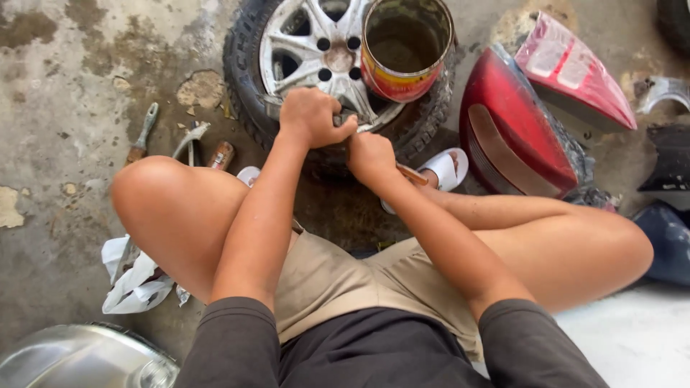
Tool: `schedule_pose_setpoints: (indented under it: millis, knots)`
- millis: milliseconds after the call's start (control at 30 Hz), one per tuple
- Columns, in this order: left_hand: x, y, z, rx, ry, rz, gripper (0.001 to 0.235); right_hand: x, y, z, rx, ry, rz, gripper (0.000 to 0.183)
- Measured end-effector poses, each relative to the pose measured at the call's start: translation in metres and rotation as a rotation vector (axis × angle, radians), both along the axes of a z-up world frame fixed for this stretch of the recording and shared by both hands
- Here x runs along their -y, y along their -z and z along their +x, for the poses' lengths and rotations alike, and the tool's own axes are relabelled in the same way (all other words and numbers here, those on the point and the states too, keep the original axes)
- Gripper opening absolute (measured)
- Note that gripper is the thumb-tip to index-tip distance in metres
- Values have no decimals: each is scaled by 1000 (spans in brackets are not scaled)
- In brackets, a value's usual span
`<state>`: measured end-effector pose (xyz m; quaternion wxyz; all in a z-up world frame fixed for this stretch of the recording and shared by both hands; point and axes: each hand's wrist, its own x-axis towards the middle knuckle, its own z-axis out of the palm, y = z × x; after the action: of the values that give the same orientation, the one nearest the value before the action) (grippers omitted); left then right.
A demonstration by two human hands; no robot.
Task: Sanding and cleaning a metal engine component using sandpaper and a wire brush while sitting on the floor.
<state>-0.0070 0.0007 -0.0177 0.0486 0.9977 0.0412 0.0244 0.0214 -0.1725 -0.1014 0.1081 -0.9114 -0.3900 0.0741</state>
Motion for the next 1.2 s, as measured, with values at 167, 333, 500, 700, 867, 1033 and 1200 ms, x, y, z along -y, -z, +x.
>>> schedule_pose_setpoints:
  millis: [167, 333, 500, 700, 867, 1033, 1200]
  knots:
    - [6, -7, 1, 10, 24, -66, 55, 33, -30, 8, -89, 28, 18, 28]
    - [19, -2, 4, 213, 44, 44, 55, 23, -41, 0, -149, 119, 11, 25]
    - [18, -3, 4, 175, 51, 45, 57, 31, -47, 15, -164, 53, 72, 32]
    - [17, -5, 9, 169, 78, 102, 58, 32, -41, 21, -108, 56, 106, 33]
    - [14, -18, 16, -3, 116, 100, 62, 53, -58, 24, -263, 32, 115, 29]
    - [11, -14, 18, -101, 130, 61, 59, 43, -38, 19, -234, 16, 157, 30]
    - [7, -21, 22, -53, 109, 39, 57, 36, -23, 35, -152, 0, 69, 29]
